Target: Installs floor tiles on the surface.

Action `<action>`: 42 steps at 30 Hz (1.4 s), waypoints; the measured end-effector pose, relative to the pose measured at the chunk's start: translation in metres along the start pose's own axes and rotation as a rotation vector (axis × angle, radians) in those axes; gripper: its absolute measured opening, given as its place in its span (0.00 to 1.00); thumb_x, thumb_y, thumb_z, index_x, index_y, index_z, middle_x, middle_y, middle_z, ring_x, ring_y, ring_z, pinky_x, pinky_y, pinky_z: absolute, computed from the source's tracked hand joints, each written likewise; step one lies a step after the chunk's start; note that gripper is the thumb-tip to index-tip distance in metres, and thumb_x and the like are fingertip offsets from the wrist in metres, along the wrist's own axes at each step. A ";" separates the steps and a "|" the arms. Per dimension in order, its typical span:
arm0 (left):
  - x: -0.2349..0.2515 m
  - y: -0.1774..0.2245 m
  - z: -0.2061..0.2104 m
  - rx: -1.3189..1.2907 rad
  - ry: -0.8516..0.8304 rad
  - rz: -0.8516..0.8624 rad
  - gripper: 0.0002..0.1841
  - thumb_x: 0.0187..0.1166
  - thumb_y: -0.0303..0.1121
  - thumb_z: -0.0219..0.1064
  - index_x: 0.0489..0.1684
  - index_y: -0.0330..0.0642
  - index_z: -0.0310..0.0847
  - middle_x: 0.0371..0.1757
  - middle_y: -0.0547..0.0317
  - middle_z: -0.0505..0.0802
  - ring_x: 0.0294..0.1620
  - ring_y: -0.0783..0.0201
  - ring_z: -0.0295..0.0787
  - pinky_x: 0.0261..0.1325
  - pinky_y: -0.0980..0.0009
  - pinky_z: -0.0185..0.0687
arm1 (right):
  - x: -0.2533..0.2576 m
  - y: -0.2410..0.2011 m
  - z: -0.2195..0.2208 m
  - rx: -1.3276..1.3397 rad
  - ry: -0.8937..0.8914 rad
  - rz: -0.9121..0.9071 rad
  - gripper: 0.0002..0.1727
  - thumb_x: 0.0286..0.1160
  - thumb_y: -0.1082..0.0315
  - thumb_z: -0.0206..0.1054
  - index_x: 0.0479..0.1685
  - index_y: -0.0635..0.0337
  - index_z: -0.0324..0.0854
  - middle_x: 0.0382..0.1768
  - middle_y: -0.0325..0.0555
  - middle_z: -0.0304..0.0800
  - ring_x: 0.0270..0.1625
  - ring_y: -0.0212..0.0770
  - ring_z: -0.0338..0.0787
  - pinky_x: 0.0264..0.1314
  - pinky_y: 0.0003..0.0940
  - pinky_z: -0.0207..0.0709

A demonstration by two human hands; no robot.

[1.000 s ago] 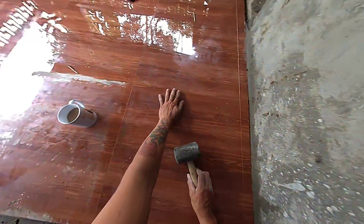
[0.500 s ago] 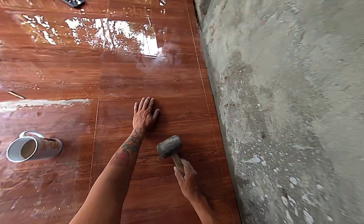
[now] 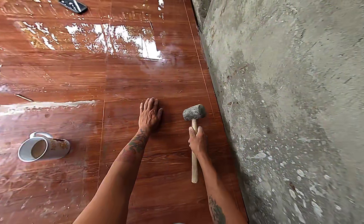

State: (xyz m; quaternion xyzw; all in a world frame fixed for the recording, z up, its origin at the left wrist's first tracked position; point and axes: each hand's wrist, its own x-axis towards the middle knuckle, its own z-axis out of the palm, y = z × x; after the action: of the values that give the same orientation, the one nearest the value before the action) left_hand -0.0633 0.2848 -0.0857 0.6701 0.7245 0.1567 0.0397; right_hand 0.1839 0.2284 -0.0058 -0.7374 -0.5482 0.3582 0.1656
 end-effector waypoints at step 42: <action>0.006 -0.003 -0.001 0.006 -0.036 0.109 0.31 0.93 0.50 0.33 0.89 0.51 0.66 0.91 0.61 0.69 0.94 0.55 0.55 0.93 0.42 0.43 | -0.014 0.029 -0.038 -0.059 0.180 0.185 0.27 0.94 0.45 0.48 0.54 0.62 0.79 0.29 0.50 0.87 0.29 0.46 0.91 0.36 0.47 0.88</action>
State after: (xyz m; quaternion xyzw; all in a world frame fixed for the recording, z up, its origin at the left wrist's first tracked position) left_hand -0.0668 0.2905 -0.0850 0.7115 0.6864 0.1444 0.0423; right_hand 0.2290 0.2117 0.0071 -0.8184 -0.4712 0.2880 0.1588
